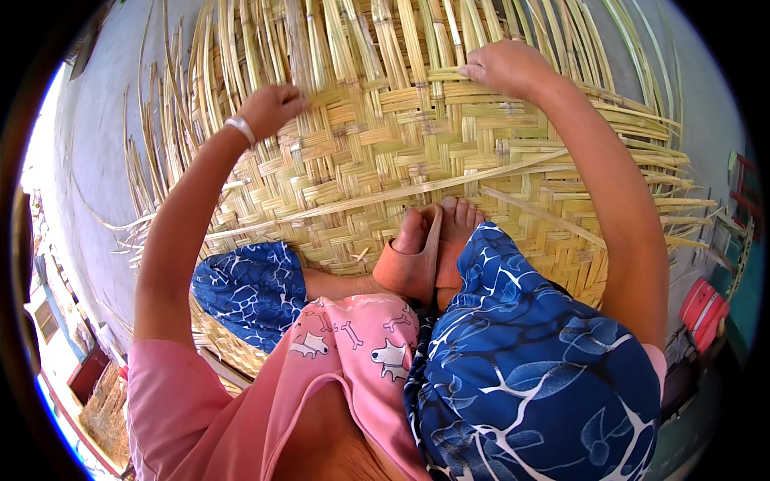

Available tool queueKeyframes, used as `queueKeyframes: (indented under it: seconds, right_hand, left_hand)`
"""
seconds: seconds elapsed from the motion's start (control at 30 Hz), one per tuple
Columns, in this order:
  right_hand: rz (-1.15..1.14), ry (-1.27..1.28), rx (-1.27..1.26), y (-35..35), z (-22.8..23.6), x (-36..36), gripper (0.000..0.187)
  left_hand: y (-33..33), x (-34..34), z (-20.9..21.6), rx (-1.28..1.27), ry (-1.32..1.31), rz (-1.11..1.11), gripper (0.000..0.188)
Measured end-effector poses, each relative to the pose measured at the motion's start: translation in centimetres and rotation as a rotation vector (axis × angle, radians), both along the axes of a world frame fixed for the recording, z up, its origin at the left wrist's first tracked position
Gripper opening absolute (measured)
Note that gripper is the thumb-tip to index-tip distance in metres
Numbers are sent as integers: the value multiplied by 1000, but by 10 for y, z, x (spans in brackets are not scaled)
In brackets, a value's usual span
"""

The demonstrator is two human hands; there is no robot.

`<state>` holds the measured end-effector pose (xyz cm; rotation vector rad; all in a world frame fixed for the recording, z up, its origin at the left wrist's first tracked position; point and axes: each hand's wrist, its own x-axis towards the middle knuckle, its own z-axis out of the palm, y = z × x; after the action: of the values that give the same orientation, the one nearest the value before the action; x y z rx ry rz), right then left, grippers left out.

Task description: The person is weaving a mat using dried palm leaves. They are sitting on the floor and using their hands to interlace the leaves in a crisscross pattern.

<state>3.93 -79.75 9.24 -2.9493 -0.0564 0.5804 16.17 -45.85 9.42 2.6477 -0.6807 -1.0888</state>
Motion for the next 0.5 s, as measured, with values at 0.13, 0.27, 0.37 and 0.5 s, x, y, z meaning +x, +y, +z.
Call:
queueKeyframes:
  seconds: [0.13, 0.27, 0.37, 0.5]
  right_hand:
    - [44, -27, -15, 7, 1, -13, 39]
    - [68, -10, -112, 5, -7, 0, 39]
    - [31, -14, -95, 3, -8, -3, 39]
    - [52, -66, -122, 7, -5, -2, 38]
  left_hand:
    - [13, -11, -8, -62, -154, -131, 30]
    - [-10, -12, -4, 164, -400, -287, 29]
    - [-19, -29, 4, 134, -604, -421, 30]
    - [-29, -67, -34, -235, -689, -351, 52]
